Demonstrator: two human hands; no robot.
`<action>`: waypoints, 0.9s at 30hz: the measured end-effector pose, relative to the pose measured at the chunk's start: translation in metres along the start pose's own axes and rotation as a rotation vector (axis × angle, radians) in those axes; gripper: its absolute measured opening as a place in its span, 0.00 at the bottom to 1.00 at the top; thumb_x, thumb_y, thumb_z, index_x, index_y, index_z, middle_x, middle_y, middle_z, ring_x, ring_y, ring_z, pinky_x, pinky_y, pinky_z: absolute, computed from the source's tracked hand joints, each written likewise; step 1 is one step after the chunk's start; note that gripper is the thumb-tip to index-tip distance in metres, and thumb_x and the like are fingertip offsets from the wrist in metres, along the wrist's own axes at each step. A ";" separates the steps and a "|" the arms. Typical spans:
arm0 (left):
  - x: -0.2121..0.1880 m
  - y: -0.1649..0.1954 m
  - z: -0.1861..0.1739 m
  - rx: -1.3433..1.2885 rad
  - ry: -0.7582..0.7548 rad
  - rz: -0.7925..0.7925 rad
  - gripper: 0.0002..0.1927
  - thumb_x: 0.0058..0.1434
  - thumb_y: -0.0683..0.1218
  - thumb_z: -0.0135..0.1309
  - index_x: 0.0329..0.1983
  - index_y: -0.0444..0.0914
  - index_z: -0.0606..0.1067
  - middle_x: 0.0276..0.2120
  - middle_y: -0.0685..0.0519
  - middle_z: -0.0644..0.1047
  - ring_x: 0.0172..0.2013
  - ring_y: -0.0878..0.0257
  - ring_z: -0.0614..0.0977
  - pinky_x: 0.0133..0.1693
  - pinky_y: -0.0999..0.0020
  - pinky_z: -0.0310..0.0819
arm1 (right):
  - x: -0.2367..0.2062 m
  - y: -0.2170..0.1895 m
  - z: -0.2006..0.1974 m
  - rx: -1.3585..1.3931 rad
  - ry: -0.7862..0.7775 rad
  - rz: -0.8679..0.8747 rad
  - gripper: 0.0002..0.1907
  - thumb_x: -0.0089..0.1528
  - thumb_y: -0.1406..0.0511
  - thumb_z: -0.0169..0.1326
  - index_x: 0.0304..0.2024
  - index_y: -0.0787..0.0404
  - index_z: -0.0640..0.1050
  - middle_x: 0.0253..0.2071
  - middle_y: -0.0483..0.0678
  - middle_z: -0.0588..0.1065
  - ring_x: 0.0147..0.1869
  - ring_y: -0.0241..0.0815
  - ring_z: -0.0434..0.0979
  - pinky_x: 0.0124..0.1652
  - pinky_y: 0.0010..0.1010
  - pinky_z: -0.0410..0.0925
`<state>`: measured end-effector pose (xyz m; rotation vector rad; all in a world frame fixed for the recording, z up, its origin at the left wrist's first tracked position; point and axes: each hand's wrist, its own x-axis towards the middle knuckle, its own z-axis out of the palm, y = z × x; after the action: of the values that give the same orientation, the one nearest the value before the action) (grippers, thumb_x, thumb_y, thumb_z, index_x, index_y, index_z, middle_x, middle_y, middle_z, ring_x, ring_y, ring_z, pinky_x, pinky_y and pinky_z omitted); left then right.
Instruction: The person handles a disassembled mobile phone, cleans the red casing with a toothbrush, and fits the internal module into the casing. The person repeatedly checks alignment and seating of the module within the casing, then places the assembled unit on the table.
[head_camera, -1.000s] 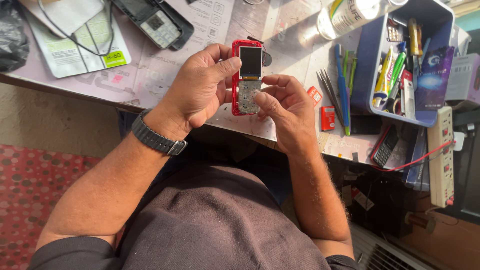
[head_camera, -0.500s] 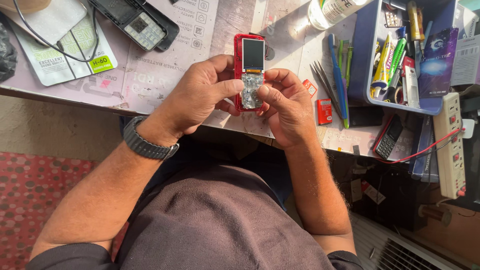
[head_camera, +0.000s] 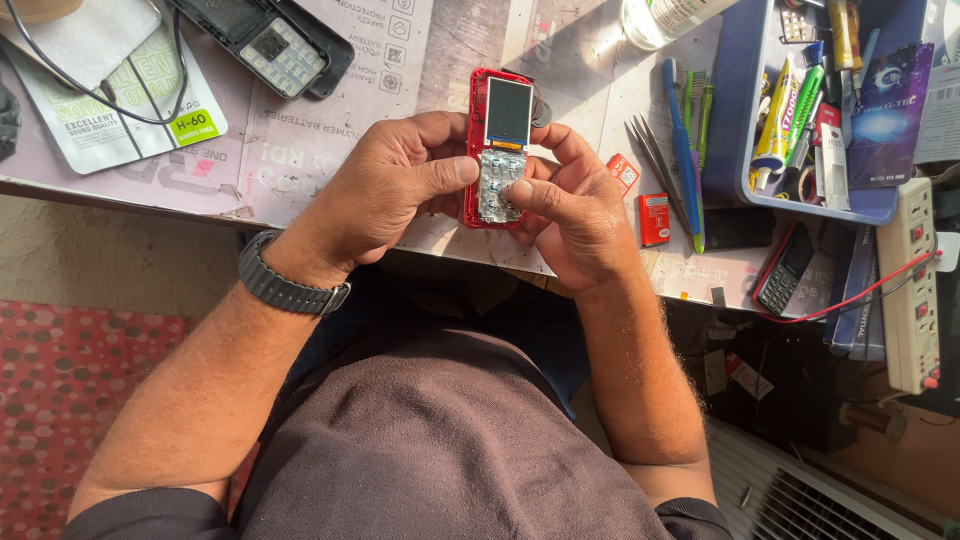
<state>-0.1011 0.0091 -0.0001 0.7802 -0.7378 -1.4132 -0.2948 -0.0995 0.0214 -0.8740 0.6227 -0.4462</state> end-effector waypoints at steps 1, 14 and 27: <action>0.000 0.000 0.000 0.003 0.006 -0.001 0.18 0.71 0.40 0.52 0.62 0.29 0.72 0.49 0.45 0.81 0.45 0.62 0.85 0.48 0.66 0.85 | 0.001 -0.001 0.001 -0.009 -0.006 -0.003 0.31 0.60 0.73 0.64 0.62 0.66 0.67 0.41 0.52 0.78 0.38 0.37 0.79 0.31 0.25 0.68; 0.000 0.000 -0.003 -0.053 -0.018 0.011 0.17 0.71 0.40 0.52 0.60 0.28 0.72 0.49 0.43 0.81 0.46 0.59 0.86 0.51 0.63 0.86 | 0.006 -0.006 0.004 0.002 -0.091 0.038 0.39 0.58 0.75 0.65 0.69 0.68 0.63 0.44 0.55 0.80 0.41 0.40 0.82 0.33 0.27 0.73; 0.000 -0.004 -0.005 -0.026 -0.042 0.031 0.16 0.71 0.39 0.52 0.59 0.26 0.73 0.50 0.41 0.81 0.49 0.57 0.86 0.54 0.62 0.85 | 0.009 -0.011 -0.001 -0.085 -0.156 0.038 0.41 0.56 0.74 0.70 0.68 0.68 0.66 0.42 0.52 0.79 0.37 0.39 0.80 0.30 0.27 0.71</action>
<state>-0.0987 0.0089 -0.0063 0.7177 -0.7590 -1.4125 -0.2897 -0.1117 0.0273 -0.9665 0.5165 -0.3150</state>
